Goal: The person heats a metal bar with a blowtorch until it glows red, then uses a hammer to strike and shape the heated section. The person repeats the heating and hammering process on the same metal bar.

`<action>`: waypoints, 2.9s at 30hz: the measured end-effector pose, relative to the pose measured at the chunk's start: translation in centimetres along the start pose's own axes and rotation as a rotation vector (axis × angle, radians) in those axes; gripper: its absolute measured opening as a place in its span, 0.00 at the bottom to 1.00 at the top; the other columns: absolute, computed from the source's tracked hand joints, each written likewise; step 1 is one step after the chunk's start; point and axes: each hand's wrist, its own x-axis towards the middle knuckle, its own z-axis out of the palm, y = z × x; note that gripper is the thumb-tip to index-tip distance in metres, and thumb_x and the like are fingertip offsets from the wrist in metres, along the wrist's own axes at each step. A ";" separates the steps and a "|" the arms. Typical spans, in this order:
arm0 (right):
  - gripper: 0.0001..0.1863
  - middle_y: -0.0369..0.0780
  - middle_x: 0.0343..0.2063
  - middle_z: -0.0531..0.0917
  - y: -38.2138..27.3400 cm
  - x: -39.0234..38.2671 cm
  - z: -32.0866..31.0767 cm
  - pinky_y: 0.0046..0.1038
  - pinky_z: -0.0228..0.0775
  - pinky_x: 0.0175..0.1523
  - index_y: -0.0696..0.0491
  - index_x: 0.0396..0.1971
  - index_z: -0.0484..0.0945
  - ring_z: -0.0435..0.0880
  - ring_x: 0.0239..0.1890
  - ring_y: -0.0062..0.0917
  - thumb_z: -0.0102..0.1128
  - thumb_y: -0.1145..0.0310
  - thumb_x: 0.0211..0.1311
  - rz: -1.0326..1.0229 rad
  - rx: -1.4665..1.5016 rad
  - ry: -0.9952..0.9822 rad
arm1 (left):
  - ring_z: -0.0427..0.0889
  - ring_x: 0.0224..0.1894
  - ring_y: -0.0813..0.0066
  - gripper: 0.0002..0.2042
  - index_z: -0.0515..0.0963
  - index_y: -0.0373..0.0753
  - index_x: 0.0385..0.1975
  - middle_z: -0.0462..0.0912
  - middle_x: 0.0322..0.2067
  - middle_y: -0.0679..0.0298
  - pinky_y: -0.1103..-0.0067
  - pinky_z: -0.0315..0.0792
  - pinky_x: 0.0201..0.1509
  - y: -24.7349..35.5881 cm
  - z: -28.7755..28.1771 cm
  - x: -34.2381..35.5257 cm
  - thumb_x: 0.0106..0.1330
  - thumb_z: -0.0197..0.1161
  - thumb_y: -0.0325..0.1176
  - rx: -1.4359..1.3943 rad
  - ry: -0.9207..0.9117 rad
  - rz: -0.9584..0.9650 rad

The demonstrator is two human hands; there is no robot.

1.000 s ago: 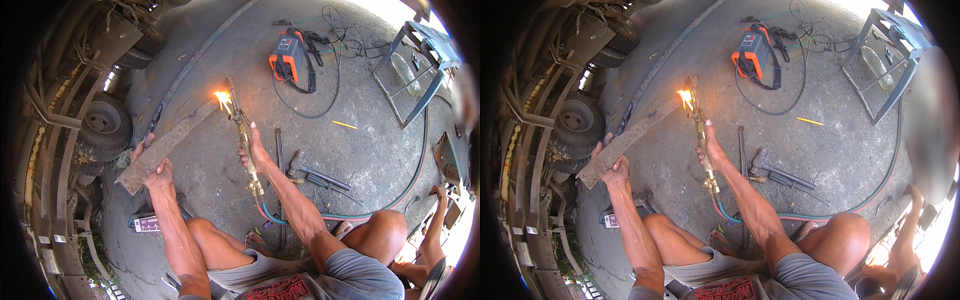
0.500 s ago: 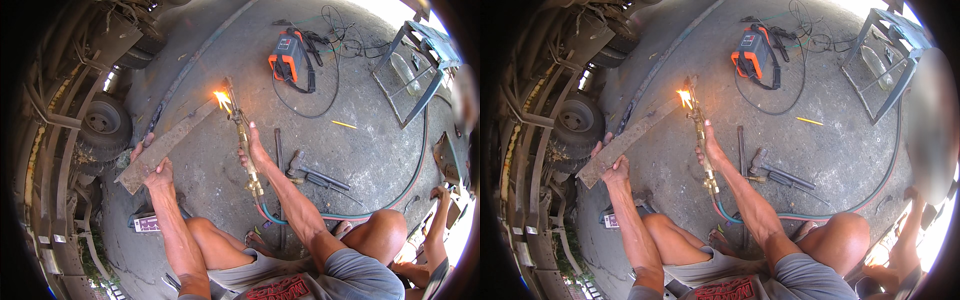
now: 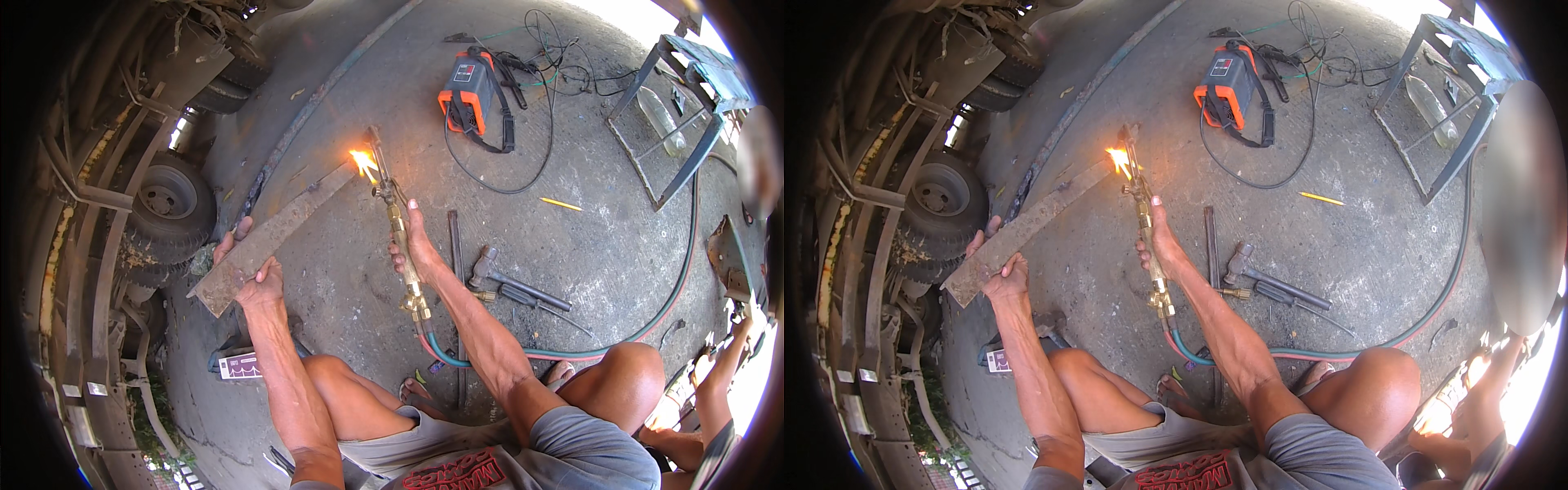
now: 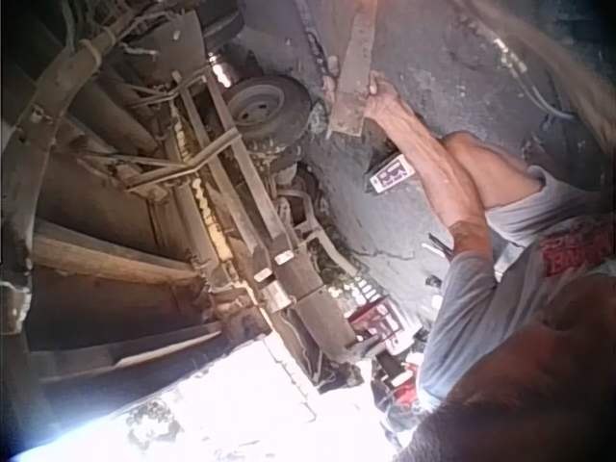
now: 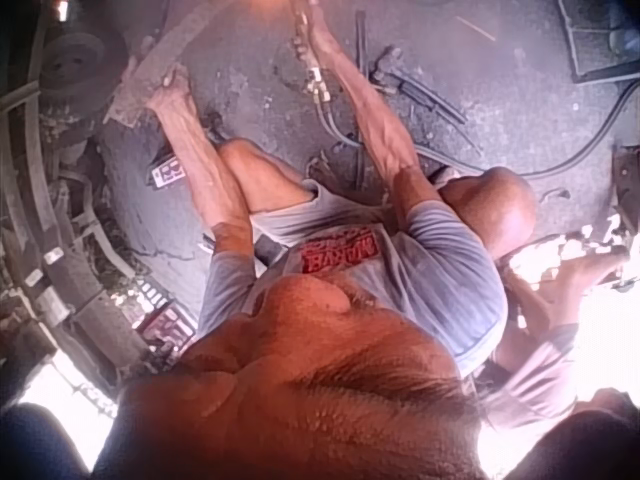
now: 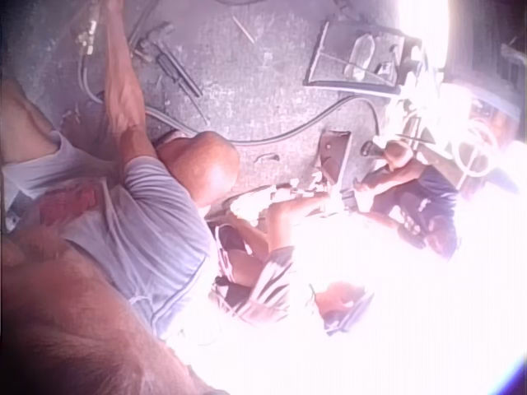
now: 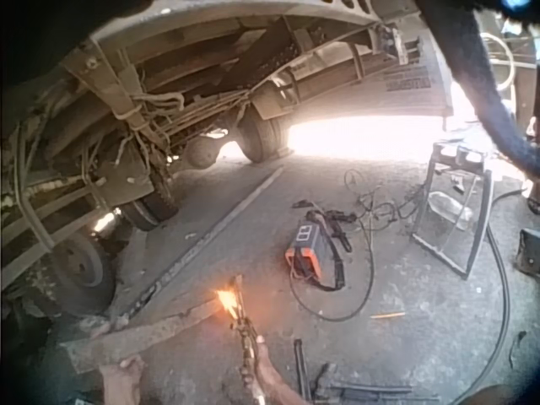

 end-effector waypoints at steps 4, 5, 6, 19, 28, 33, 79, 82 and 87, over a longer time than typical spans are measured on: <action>0.46 0.29 0.19 0.65 0.0 0.0 -0.1 0.23 0.59 0.20 0.48 0.36 0.64 0.62 0.17 0.15 0.29 0.12 0.59 0.002 0.013 -0.009 | 0.90 0.34 0.61 0.12 0.80 0.38 0.42 0.87 0.49 0.45 0.82 0.74 0.09 0.1 0.1 0.0 0.74 0.57 0.41 -0.003 -0.016 -0.016; 0.46 0.29 0.19 0.65 0.1 0.0 -0.1 0.23 0.59 0.20 0.48 0.36 0.64 0.62 0.17 0.15 0.29 0.12 0.59 0.004 0.014 -0.005 | 0.90 0.34 0.61 0.12 0.80 0.38 0.42 0.87 0.49 0.45 0.82 0.74 0.09 0.0 0.1 0.0 0.74 0.57 0.40 0.000 -0.017 -0.012; 0.46 0.29 0.19 0.65 0.2 0.0 -0.1 0.23 0.59 0.20 0.48 0.36 0.64 0.62 0.17 0.15 0.29 0.12 0.59 0.006 0.015 -0.002 | 0.90 0.34 0.61 0.12 0.80 0.37 0.42 0.87 0.49 0.45 0.82 0.74 0.09 0.0 0.1 0.1 0.74 0.57 0.40 0.002 -0.018 -0.008; 0.47 0.29 0.19 0.66 0.2 0.0 0.0 0.24 0.60 0.20 0.48 0.36 0.64 0.62 0.16 0.15 0.29 0.11 0.58 -0.011 -0.002 0.013 | 0.90 0.33 0.62 0.12 0.81 0.38 0.42 0.86 0.50 0.44 0.83 0.73 0.09 -0.2 -0.1 0.1 0.74 0.58 0.40 0.001 -0.028 0.010; 0.47 0.30 0.19 0.66 0.1 -0.5 -0.1 0.24 0.60 0.20 0.48 0.36 0.64 0.62 0.16 0.15 0.30 0.12 0.58 0.010 0.010 -0.010 | 0.90 0.32 0.61 0.13 0.81 0.37 0.42 0.86 0.50 0.43 0.83 0.74 0.09 -0.1 0.0 0.1 0.74 0.57 0.40 -0.015 -0.048 0.004; 0.46 0.30 0.19 0.66 -0.1 -0.4 0.0 0.24 0.60 0.20 0.48 0.36 0.64 0.63 0.16 0.16 0.30 0.12 0.59 0.010 0.017 -0.012 | 0.90 0.33 0.61 0.12 0.81 0.37 0.43 0.86 0.50 0.43 0.83 0.74 0.10 -0.3 -0.1 0.3 0.74 0.57 0.40 -0.020 -0.096 -0.004; 0.47 0.30 0.19 0.66 0.5 -2.5 0.4 0.23 0.58 0.20 0.47 0.36 0.64 0.62 0.16 0.16 0.29 0.11 0.58 0.045 0.039 -0.045 | 0.90 0.32 0.61 0.12 0.81 0.39 0.42 0.85 0.51 0.41 0.83 0.74 0.10 -0.2 -0.3 0.5 0.75 0.56 0.40 -0.036 -0.017 0.012; 0.47 0.30 0.19 0.66 0.8 -2.9 0.6 0.23 0.58 0.20 0.47 0.36 0.64 0.62 0.16 0.16 0.29 0.11 0.57 0.048 0.029 -0.030 | 0.90 0.32 0.60 0.12 0.81 0.40 0.42 0.85 0.51 0.41 0.83 0.75 0.10 -0.2 -0.6 0.7 0.75 0.55 0.40 -0.045 -0.046 0.003; 0.48 0.29 0.19 0.66 1.0 -3.1 0.5 0.23 0.59 0.20 0.47 0.36 0.64 0.62 0.16 0.15 0.31 0.10 0.55 0.058 0.030 -0.014 | 0.90 0.33 0.58 0.12 0.81 0.40 0.42 0.85 0.52 0.41 0.82 0.75 0.10 0.0 -0.9 0.9 0.76 0.55 0.40 -0.062 -0.061 -0.020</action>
